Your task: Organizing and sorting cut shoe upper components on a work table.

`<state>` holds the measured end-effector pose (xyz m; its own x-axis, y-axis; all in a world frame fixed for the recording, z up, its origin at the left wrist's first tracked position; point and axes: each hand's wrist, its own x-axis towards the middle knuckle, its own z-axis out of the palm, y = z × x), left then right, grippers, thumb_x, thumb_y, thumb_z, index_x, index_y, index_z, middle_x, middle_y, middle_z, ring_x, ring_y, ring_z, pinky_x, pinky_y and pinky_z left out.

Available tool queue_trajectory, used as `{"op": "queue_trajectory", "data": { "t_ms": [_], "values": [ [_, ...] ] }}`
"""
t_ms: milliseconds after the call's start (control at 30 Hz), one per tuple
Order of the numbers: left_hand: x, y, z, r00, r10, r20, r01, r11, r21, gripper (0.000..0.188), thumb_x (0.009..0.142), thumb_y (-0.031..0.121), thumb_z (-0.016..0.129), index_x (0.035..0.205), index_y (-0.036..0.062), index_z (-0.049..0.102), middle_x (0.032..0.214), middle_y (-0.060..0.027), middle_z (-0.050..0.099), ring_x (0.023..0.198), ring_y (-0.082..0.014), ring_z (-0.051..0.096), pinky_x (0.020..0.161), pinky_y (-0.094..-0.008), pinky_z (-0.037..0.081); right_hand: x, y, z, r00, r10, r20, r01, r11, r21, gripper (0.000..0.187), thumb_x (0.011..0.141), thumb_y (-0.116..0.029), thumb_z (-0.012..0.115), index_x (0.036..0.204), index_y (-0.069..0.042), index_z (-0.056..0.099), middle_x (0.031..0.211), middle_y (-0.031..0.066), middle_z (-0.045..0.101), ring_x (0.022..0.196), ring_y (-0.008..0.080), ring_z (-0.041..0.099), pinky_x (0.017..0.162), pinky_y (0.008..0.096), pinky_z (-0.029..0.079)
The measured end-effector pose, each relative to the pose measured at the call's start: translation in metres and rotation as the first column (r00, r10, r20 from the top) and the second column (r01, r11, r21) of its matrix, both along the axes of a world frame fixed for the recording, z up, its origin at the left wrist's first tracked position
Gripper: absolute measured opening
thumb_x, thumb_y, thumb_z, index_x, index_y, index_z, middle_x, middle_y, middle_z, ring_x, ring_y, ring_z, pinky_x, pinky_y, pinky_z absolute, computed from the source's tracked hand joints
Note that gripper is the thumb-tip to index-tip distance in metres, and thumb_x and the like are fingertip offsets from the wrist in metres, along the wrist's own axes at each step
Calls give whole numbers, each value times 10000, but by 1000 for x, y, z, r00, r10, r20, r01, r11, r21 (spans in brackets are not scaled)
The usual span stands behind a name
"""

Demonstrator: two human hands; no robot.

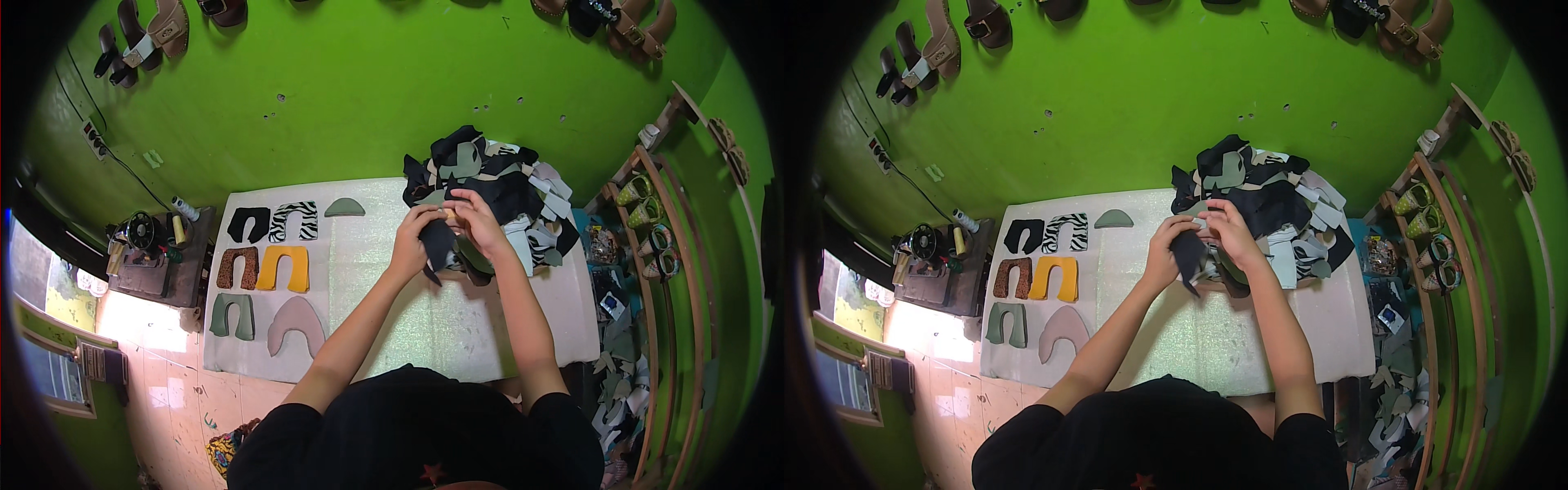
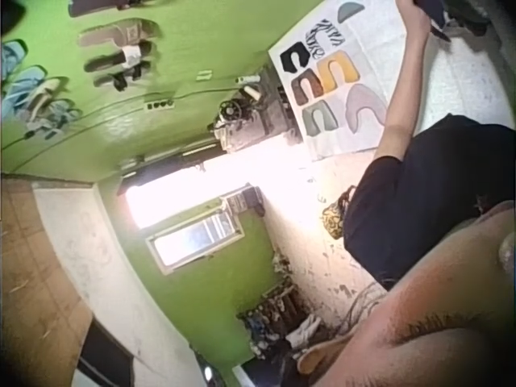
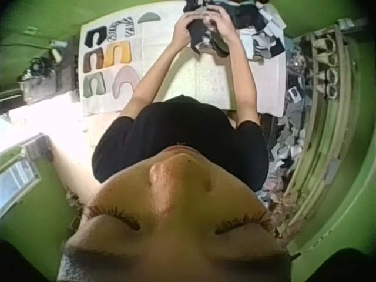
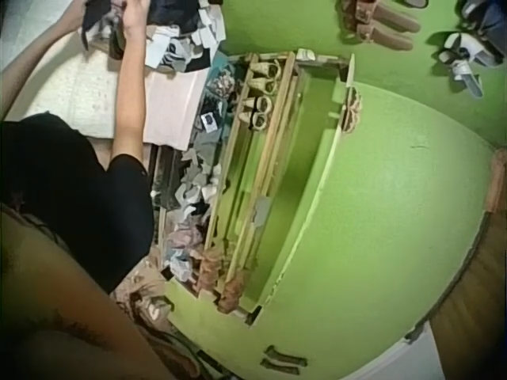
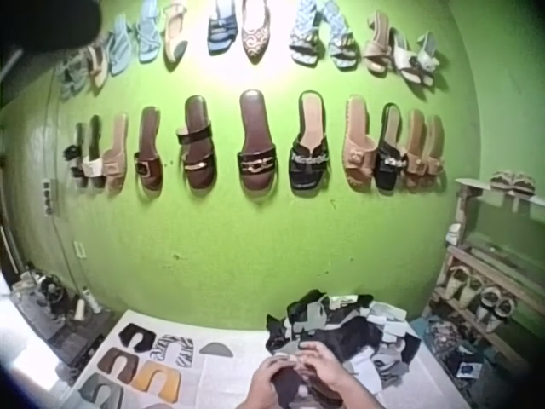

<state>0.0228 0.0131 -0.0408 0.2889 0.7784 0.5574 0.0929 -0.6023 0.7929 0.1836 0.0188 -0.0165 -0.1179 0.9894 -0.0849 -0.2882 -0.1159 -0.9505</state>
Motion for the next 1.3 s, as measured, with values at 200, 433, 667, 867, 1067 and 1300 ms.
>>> {"op": "queue_trajectory", "data": {
  "t_ms": [200,433,667,867,1067,1300],
  "values": [
    [-17,2,-13,822,390,-414,-415,909,33,224,828,106,480,1010,81,606,862,-138,579,798,-280,517,768,-315,397,20,27,-26,542,-504,672,35,813,581,347,662,-1,553,1003,-55,514,1014,130,478,866,271,525,732,385,434],
    [-41,4,-19,983,146,107,-43,764,-644,280,916,275,413,1060,96,573,719,9,526,646,-74,498,564,-221,417,23,37,-55,-150,-472,869,-212,874,438,360,641,-26,587,989,-108,545,942,81,494,938,258,462,845,454,319],
    [-59,-4,-2,936,100,338,181,686,-705,341,935,308,337,1219,130,404,843,-34,540,704,-119,560,643,-274,509,32,42,-51,-72,-591,803,-327,775,541,249,704,-15,516,942,-75,561,895,91,484,907,260,480,862,470,311],
    [-64,-5,-5,678,261,687,450,592,-669,380,942,348,257,1229,123,363,1039,-153,563,899,-228,584,739,-325,486,22,30,2,121,-621,774,-238,739,630,337,708,-41,532,1042,-23,493,941,163,443,907,317,484,860,418,339],
    [-63,-5,-20,582,410,703,429,579,-693,441,937,391,235,1244,101,361,1091,-136,495,963,-215,505,835,-339,413,12,16,29,543,-552,633,-82,715,694,346,712,2,549,1031,-21,416,962,159,493,858,299,527,758,355,425],
    [-74,-23,-28,824,525,212,-333,753,-567,392,943,355,291,1188,105,470,912,-50,530,798,-109,484,760,-256,399,-36,-25,73,701,-315,639,-177,792,584,227,731,-142,640,748,38,502,699,106,502,611,202,480,584,300,399]
  ]
}}
